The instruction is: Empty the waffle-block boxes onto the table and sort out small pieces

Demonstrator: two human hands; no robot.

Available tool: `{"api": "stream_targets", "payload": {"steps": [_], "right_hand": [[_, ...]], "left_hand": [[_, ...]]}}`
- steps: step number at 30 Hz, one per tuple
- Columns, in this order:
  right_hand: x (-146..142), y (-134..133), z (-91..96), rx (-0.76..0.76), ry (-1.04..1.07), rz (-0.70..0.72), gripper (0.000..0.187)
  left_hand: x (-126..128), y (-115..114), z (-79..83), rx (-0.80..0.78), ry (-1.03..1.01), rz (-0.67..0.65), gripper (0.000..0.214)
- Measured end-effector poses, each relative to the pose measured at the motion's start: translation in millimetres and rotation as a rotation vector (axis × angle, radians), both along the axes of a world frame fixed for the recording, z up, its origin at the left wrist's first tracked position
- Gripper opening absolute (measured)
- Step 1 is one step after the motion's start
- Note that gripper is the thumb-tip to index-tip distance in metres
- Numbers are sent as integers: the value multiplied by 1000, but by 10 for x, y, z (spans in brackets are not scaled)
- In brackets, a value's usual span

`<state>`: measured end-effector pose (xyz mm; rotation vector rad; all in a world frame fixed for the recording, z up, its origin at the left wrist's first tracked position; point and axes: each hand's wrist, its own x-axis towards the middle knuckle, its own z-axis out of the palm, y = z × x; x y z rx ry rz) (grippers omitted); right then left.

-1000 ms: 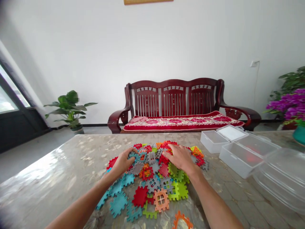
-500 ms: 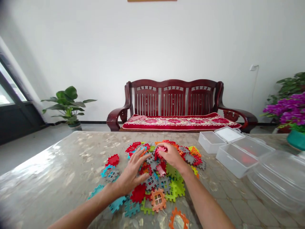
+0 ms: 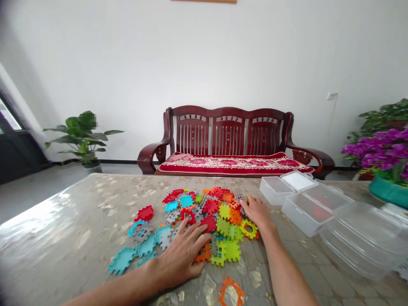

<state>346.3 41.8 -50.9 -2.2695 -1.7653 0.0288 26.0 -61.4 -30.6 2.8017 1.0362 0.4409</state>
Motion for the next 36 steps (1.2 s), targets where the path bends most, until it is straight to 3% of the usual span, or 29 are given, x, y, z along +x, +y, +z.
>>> {"api": "stream_targets", "payload": {"steps": [8,13,16,20,24,32,36], "right_hand": [[-305,61,-28,134,158,244,46],[-361,72,-74,219,203,307,44],[-350,84,-136,237,227,323,46],[-328,105,-205,233,206,308,46],[-305,116,-228,229,201,305,47],[-283,115,-241,216,171,265,51],[-268,122,-271,235,193,262,50]], "left_hand": [[-333,190,-27,111,1,95,47],[-546,312,-32,189,-16,136,53],[-584,216,-13,214,15,197,64],[-585,-26,-20,116,98,213,81],[-620,-70,-38,58,119,281,65],[-775,285,-4,54,89,317,55],[-854,425,39,33,-47,365,40]]}}
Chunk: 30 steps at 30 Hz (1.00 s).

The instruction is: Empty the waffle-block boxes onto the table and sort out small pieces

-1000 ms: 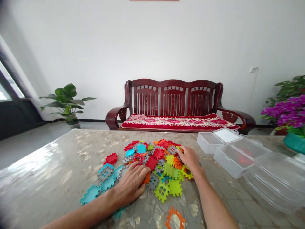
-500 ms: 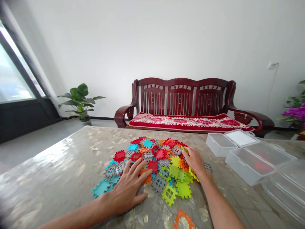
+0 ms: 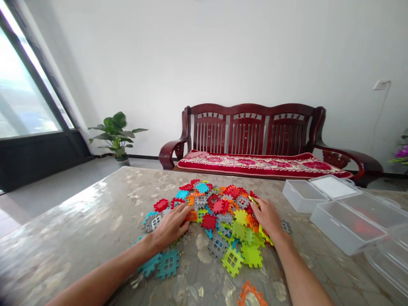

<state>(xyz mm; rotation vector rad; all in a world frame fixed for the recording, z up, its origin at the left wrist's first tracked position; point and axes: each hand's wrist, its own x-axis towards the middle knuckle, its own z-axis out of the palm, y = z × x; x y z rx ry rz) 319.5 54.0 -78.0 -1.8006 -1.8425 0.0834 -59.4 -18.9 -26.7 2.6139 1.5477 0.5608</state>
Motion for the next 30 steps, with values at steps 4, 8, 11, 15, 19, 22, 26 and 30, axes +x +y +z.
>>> {"api": "stream_targets", "payload": {"steps": [4,8,11,15,19,22,26,30], "right_hand": [[17,12,13,2,41,23,46],[3,27,87,-40,110,77,46],[-34,35,143,-81,213,104,49],[-65,36,163,-112,228,51,60],[-64,31,113,-124,170,61,61],[-65,36,69,-81,166,108,54],[-72,50,35,-56,161,111,53],[-57,60,3,-38,159,107,52]], "left_hand": [[-54,139,111,7,-293,134,28],[-137,275,225,-71,-497,197,30],[-234,396,286,-56,-380,206,39],[-327,645,306,-87,-114,310,66],[-320,817,225,-292,-1,311,85],[-268,748,135,-294,36,191,82],[-221,506,86,-153,-47,116,53],[-312,365,118,-152,-107,96,50]]}}
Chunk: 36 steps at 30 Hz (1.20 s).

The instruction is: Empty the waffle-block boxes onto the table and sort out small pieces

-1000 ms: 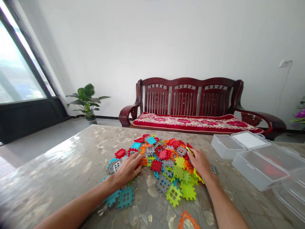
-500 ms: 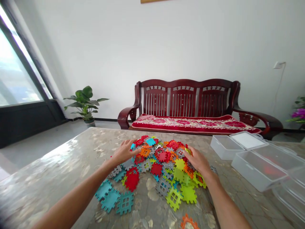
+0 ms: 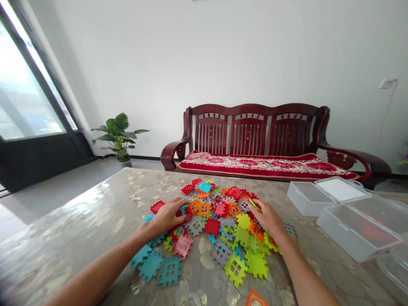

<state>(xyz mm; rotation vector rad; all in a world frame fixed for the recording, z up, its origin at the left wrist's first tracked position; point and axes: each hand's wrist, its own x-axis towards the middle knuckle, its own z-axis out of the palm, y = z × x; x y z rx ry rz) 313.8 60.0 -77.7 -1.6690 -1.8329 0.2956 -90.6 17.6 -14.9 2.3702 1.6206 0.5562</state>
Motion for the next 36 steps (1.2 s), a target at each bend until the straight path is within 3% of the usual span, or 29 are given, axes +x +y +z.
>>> {"api": "stream_targets", "payload": {"steps": [5,9,11,14,17,25,33,36], "right_hand": [[35,22,-46,-7,40,12,55],[53,44,-70,-7,56,13,54],[59,50,-80,4,56,22,52],[67,55,-95,9,57,27,52],[78,62,-111,8,77,36,52],[103,90,-147,-10,129,32,52],[94,76,-140,2,113,31,54],[88,76,-140,11,103,25,55]], "left_hand": [[-200,-43,62,48,-4,19,47],[-107,-333,71,155,191,153,44],[26,-569,14,158,240,106,57],[198,-872,-132,62,286,-84,76],[240,-974,-235,30,317,-89,80],[-29,-753,-165,32,416,156,61],[-485,-422,-205,117,503,317,51],[-464,-288,-123,157,500,366,53]]}}
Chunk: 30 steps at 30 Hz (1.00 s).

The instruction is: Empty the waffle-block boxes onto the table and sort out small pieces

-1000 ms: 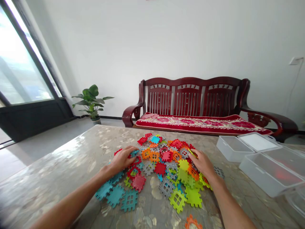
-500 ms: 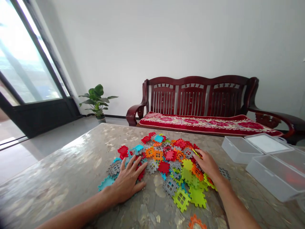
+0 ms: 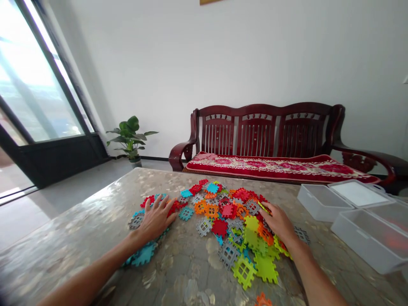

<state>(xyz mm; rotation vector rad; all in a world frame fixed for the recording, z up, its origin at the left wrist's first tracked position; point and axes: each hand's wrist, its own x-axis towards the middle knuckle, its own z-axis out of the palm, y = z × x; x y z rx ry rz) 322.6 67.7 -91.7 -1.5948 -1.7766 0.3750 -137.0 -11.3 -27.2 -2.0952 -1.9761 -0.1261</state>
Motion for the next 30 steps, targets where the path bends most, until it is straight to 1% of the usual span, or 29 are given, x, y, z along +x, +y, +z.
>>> {"api": "stream_targets", "payload": {"steps": [2,4,7,9,11,13,20,23,25,27,28,30], "right_hand": [[0,1,-1,0,-6,-2,57],[2,1,-3,-5,-13,0,58],[6,0,-6,-5,-16,4,57],[6,0,-9,0,-15,-3,56],[7,2,-15,2,-11,-6,55],[10,8,-22,1,-8,-3,54],[-1,5,-25,2,-5,8,55],[-21,-16,-11,-2,-7,-4,56],[-31,-28,-2,-4,-7,-9,56],[-37,-37,5,-6,-14,-7,55],[-39,-40,9,-6,-22,-6,55],[-44,-45,17,-3,-47,-9,53]], "left_hand": [[129,89,47,21,-18,-19,54],[306,183,53,16,-41,-63,55],[526,319,-25,-34,-68,-77,58],[579,389,-102,-61,-81,-45,57],[547,435,-161,-65,-87,-10,55],[451,464,-187,-55,-84,8,52],[-91,548,-182,-36,-49,-36,45],[-283,590,-118,-48,-62,-82,44],[-316,637,-17,-49,-92,-104,40],[-233,723,112,-32,-135,-103,37],[-145,785,175,-18,-155,-102,39],[120,942,277,-1,-181,-123,44]]}}
